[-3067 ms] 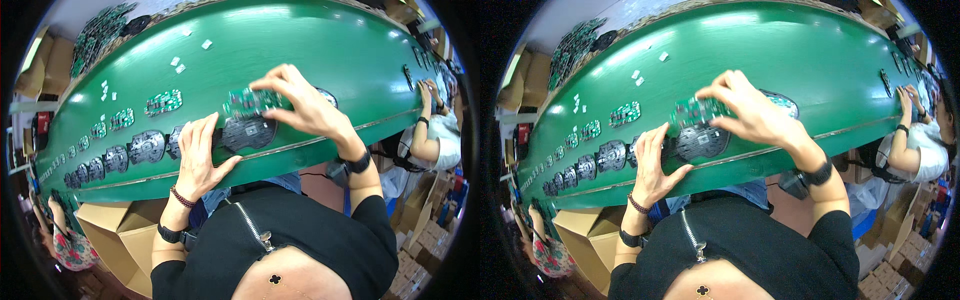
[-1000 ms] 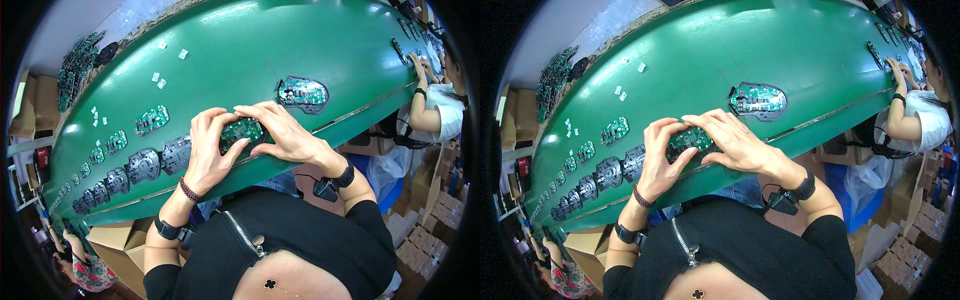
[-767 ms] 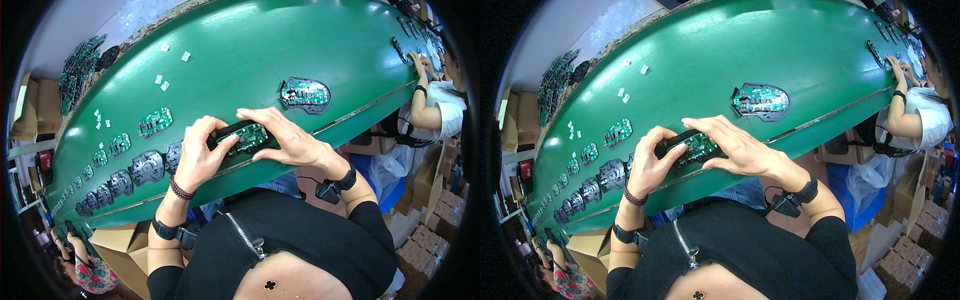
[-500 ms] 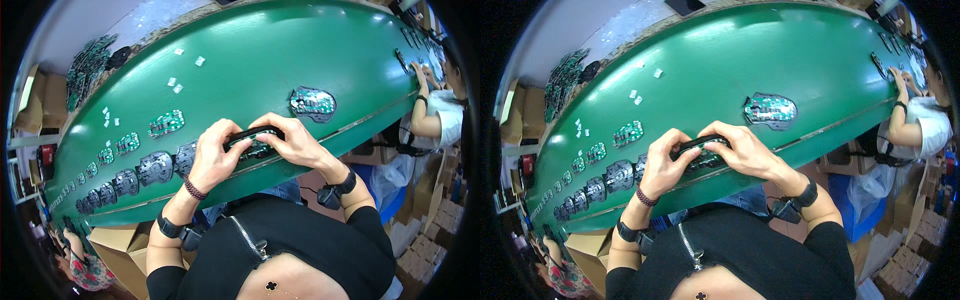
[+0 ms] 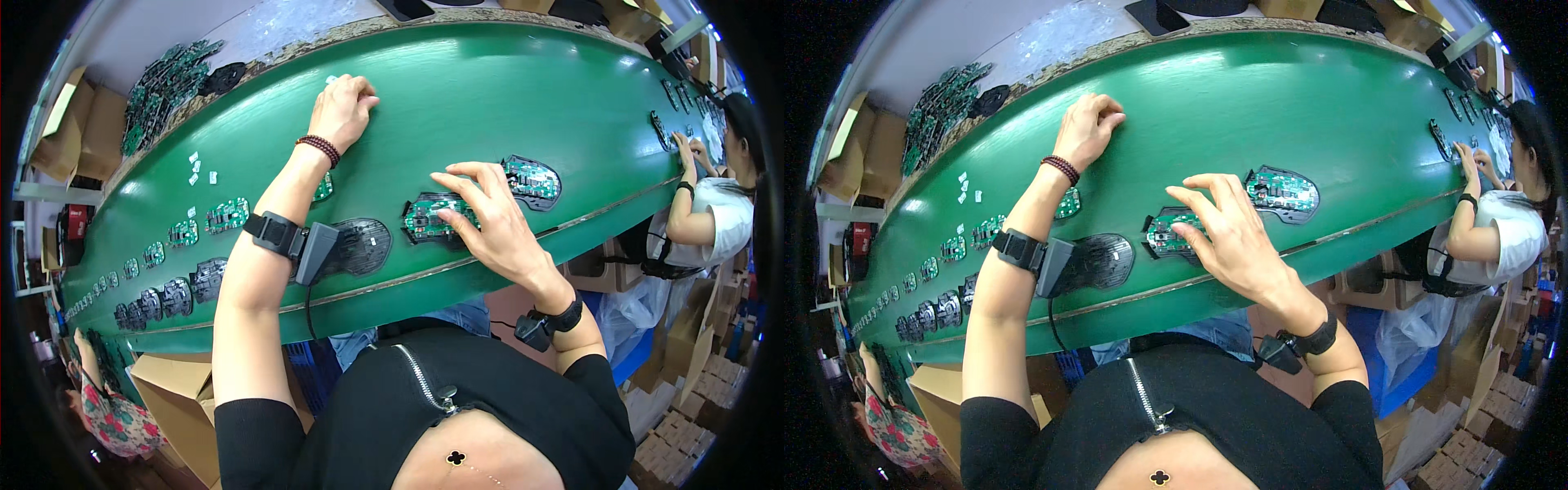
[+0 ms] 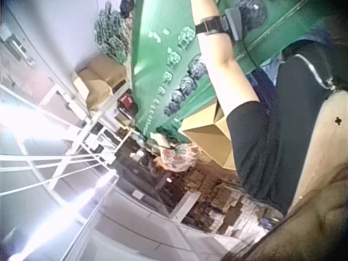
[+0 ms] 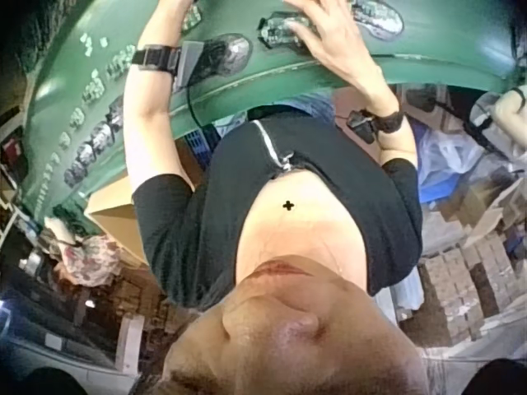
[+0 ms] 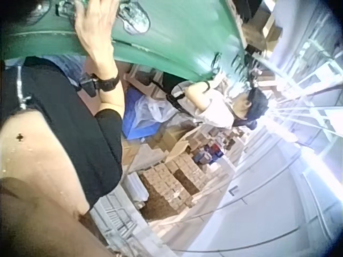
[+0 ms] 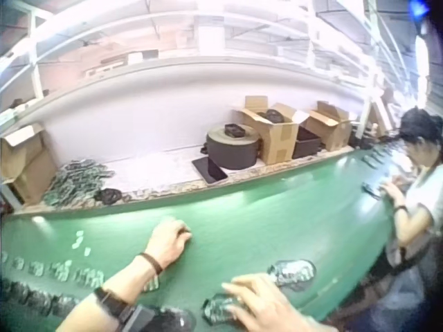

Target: Assemble electronic components on a conveyor belt by placing circuit boards onto bases.

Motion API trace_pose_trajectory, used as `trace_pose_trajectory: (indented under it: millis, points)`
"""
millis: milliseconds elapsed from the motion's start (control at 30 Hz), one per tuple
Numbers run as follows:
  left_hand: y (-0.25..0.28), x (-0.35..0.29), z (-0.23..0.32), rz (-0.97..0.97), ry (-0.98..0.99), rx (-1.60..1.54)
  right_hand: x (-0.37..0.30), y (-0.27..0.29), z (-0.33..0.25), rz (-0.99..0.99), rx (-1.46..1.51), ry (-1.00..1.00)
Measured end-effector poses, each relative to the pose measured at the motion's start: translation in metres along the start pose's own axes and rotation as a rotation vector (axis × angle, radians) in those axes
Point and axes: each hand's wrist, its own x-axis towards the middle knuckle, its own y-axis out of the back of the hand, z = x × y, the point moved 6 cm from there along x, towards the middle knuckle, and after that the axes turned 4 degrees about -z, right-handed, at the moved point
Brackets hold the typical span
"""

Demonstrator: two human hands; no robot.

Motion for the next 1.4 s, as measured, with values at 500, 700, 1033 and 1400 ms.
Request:
trace_pose_trajectory:
  millis: [500,700,1033,1400]
  points:
    - [0.074,-0.058,-0.003,0.226,-0.125,-0.232,0.083,-0.063,-0.027,-0.194,-0.008,0.220]
    - [0.110,-0.163,0.030,0.132,-0.010,-0.384,0.117,-0.113,-0.038,-0.211,-0.053,0.366]
    - [0.057,-0.198,0.065,-0.036,-0.043,-0.178,0.081,-0.065,-0.010,-0.245,-0.136,0.187]
    - [0.051,-0.198,0.065,-0.022,-0.033,-0.196,0.076,-0.061,0.000,-0.219,-0.126,0.178]
